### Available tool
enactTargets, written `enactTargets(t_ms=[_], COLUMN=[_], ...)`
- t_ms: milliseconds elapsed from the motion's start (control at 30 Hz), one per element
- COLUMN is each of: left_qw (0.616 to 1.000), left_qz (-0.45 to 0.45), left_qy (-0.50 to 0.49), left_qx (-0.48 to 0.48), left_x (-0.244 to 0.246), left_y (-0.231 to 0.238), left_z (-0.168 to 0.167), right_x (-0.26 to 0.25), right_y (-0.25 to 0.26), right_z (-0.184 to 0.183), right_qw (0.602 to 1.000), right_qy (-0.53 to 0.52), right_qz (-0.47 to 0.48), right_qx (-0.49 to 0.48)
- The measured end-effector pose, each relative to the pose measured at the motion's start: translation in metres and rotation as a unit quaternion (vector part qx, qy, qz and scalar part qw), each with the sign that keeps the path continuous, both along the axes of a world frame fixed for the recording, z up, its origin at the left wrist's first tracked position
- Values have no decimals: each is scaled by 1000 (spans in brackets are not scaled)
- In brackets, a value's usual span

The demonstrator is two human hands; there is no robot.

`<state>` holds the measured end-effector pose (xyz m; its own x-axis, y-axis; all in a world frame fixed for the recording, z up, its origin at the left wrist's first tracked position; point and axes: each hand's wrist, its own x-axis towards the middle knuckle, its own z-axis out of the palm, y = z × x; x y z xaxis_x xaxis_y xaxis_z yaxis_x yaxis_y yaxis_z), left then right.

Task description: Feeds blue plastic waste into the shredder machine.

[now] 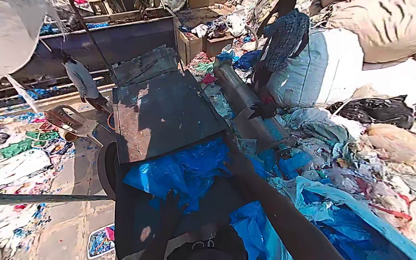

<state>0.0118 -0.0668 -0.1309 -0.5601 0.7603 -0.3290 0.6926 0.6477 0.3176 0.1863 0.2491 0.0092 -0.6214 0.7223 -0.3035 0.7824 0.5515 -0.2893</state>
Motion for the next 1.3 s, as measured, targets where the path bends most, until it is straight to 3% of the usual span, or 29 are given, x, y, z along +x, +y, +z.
enactTargets(t_ms=[233, 367, 433, 700, 1300], left_qw=[1000, 999, 1000, 998, 1000], left_qz=[-2, 0, -3, -19, -10], left_qy=[-6, 26, 5, 42, 13], left_qx=[-8, 23, -7, 32, -6], left_x=[0, -2, -2, 0, -1], left_y=[3, 2, 5, 7, 12], left_z=[3, -18, -9, -17, -2], right_x=[1, 1, 1, 6, 4], right_y=[1, 5, 7, 12, 13], right_z=[-2, -9, -13, -22, -26], right_qw=[1000, 1000, 1000, 999, 998], right_qy=[3, 7, 9, 54, 49], right_qz=[7, 2, 1, -2, 3], right_qx=[4, 9, 6, 8, 25])
